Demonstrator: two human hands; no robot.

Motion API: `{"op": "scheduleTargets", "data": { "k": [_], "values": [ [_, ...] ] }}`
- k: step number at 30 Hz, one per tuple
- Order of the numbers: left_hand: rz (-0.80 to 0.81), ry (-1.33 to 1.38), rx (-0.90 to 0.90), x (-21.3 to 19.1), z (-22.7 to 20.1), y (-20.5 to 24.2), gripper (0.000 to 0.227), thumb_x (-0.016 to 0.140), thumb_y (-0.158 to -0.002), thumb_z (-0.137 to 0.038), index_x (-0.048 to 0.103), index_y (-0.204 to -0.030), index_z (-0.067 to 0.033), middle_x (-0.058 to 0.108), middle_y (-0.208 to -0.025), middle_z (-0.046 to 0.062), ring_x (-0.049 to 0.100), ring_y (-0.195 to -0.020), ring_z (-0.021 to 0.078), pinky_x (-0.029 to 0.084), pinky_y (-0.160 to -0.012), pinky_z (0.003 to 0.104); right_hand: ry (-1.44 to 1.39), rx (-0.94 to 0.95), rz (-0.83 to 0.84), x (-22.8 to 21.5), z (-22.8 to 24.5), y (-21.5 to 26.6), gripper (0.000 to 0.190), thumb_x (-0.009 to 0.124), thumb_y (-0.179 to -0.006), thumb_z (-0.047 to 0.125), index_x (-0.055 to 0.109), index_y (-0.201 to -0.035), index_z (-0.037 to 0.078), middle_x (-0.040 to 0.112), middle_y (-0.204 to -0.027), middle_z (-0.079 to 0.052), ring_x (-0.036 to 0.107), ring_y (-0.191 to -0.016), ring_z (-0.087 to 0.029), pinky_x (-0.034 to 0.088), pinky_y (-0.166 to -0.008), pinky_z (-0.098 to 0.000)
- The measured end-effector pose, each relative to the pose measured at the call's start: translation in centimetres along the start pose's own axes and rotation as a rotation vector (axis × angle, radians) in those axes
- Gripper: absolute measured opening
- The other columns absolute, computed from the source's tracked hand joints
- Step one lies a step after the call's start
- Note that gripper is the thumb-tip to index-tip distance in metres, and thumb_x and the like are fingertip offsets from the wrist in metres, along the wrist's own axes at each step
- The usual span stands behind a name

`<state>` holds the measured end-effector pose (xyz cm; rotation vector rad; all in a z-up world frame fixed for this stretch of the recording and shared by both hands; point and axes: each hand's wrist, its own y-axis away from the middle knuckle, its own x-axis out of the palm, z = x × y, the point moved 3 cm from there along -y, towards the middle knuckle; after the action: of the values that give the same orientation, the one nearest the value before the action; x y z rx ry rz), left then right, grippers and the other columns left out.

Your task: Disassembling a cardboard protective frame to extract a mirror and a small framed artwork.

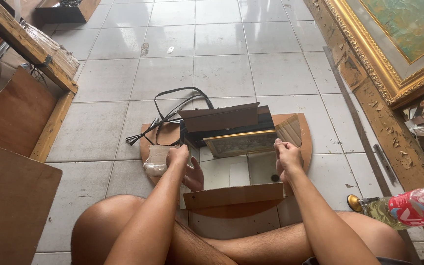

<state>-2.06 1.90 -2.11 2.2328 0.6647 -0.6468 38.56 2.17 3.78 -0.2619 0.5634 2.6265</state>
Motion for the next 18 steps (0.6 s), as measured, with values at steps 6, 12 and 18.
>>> {"op": "scheduleTargets", "data": {
  "k": [6,12,18],
  "values": [
    [0.027,-0.032,-0.005,-0.3,-0.5,1.3,0.060,0.060,-0.088,-0.044,0.084,-0.134,-0.0142,0.076,-0.148,0.020,0.066,-0.145,0.0420,0.050,-0.122,0.053,0.159,-0.038,-0.100,0.2,-2.0,-2.3,0.026,0.071,-0.106,0.054,0.086,-0.099,0.034,0.083,-0.091,0.008,0.076,-0.106,-0.022,0.049,-0.093,-0.0373],
    [0.037,0.048,0.007,1.1,0.1,-0.4,0.064,0.069,-0.089,-0.042,0.079,-0.144,-0.0111,0.071,-0.147,0.026,0.064,-0.142,0.0509,0.048,-0.121,0.061,0.217,-0.039,-0.089,0.3,-2.9,-4.0,0.034,0.068,-0.107,0.063,0.086,-0.099,0.035,0.085,-0.101,0.002,0.076,-0.120,-0.035,0.052,-0.098,-0.0407],
    [0.033,0.073,-0.004,2.6,1.5,-3.0,0.048,0.069,-0.091,-0.041,0.086,-0.131,-0.0214,0.071,-0.143,0.020,0.064,-0.140,0.0475,0.049,-0.118,0.059,0.157,-0.102,-0.106,0.3,-2.7,-4.3,0.032,0.068,-0.108,0.056,0.086,-0.100,0.031,0.085,-0.104,-0.002,0.076,-0.118,-0.037,0.053,-0.096,-0.0426]
  ]
}}
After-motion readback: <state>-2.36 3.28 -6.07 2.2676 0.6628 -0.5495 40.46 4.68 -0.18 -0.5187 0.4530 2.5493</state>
